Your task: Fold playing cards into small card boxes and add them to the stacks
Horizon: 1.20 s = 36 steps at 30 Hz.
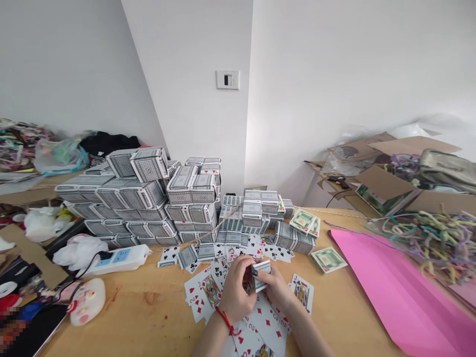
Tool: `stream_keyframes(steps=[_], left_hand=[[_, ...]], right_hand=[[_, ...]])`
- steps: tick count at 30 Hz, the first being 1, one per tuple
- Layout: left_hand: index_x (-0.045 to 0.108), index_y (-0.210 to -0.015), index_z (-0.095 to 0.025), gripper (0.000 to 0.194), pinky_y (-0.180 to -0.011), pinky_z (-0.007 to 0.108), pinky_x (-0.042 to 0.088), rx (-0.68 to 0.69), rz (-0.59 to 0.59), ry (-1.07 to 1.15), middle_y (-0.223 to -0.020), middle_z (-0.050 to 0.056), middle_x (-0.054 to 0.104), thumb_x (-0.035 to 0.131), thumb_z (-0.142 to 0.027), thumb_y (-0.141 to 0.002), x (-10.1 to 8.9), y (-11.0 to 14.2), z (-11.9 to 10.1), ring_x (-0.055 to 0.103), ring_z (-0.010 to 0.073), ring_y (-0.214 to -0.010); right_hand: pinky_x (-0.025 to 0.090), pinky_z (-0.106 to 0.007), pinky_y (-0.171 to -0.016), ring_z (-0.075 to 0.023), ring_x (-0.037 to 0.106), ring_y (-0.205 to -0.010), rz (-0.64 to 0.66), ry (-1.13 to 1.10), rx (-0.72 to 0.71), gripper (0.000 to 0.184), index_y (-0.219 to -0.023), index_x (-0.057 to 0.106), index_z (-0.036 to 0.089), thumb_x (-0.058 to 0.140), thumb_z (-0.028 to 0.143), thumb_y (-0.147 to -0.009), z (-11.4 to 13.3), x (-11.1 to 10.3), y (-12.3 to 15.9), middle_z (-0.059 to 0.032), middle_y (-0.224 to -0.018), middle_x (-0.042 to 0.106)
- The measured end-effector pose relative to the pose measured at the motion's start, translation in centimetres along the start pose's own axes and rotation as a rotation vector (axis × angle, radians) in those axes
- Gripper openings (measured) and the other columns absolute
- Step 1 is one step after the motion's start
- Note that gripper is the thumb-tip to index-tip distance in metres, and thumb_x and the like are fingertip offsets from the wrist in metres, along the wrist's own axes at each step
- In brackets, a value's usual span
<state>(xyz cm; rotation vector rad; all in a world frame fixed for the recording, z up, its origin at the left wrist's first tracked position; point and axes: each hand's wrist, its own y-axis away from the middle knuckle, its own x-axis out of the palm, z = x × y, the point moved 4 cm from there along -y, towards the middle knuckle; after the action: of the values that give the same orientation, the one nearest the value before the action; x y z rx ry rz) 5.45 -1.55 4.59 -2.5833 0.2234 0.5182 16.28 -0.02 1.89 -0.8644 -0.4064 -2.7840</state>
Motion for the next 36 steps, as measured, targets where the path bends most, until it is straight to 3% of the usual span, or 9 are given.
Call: stream_keyframes(steps=[7,18,23,27,32,36], left_hand=[[0.046,-0.1,-0.021,0.051,-0.085,0.041,0.04,-0.007,-0.006,0.035,-0.102,0.007,0.046,0.048,0.003,-0.054,0.1,0.0,-0.2,0.046,0.0245,-0.098],[0.038,-0.107,-0.019,0.055,-0.085,0.04,0.039,-0.032,0.0,0.086,-0.109,0.009,0.04,0.05,0.003,-0.058,1.0,0.7,0.4,0.045,0.0235,-0.099],[0.038,-0.105,-0.02,0.055,-0.091,0.043,0.035,-0.019,-0.035,0.081,-0.108,0.009,0.039,0.048,0.004,-0.056,1.0,0.8,0.5,0.04,0.0248,-0.105],[0.039,-0.106,-0.021,0.056,-0.089,0.042,0.037,-0.058,-0.038,0.081,-0.108,0.009,0.039,0.047,0.005,-0.057,1.0,0.9,0.8,0.041,0.0242,-0.104],[0.045,-0.105,-0.021,0.05,-0.093,0.044,0.035,-0.072,-0.077,0.091,-0.11,0.009,0.042,0.05,0.001,-0.061,0.8,0.6,0.5,0.042,0.0252,-0.108],[0.04,-0.121,-0.024,0.063,-0.1,0.044,0.031,-0.155,-0.08,0.211,-0.128,0.008,0.037,0.05,-0.001,-0.064,0.7,0.5,0.4,0.033,0.0261,-0.121]], right_hand=[[0.039,-0.025,-0.059,-0.0151,0.05,-0.061,0.018,0.161,-0.011,0.033,-0.078,0.061,0.014,0.075,0.034,-0.055,-0.3,0.0,-0.4,-0.0009,-0.065,0.058],[0.038,-0.025,-0.061,-0.0153,0.05,-0.063,0.039,0.211,-0.017,0.033,-0.081,0.061,0.014,0.073,0.035,-0.059,-0.7,-0.1,-0.2,-0.0008,-0.068,0.059],[0.038,-0.024,-0.06,-0.0148,0.049,-0.062,0.096,0.264,-0.054,0.029,-0.071,0.059,0.015,0.074,0.036,-0.058,-0.3,0.3,-0.3,0.0,-0.066,0.057],[0.038,-0.024,-0.058,-0.0136,0.047,-0.06,0.157,0.248,-0.017,0.032,-0.07,0.058,0.015,0.077,0.034,-0.053,-0.3,0.4,-0.5,0.0008,-0.064,0.056],[0.038,-0.024,-0.057,-0.014,0.049,-0.059,0.083,0.222,-0.047,0.032,-0.072,0.06,0.013,0.078,0.03,-0.051,-0.2,0.4,-0.3,0.0005,-0.064,0.057],[0.042,-0.027,-0.062,-0.0163,0.053,-0.061,0.058,0.075,-0.089,0.032,-0.082,0.062,0.014,0.074,0.03,-0.057,-0.1,0.3,-0.4,-0.0026,-0.07,0.061]])
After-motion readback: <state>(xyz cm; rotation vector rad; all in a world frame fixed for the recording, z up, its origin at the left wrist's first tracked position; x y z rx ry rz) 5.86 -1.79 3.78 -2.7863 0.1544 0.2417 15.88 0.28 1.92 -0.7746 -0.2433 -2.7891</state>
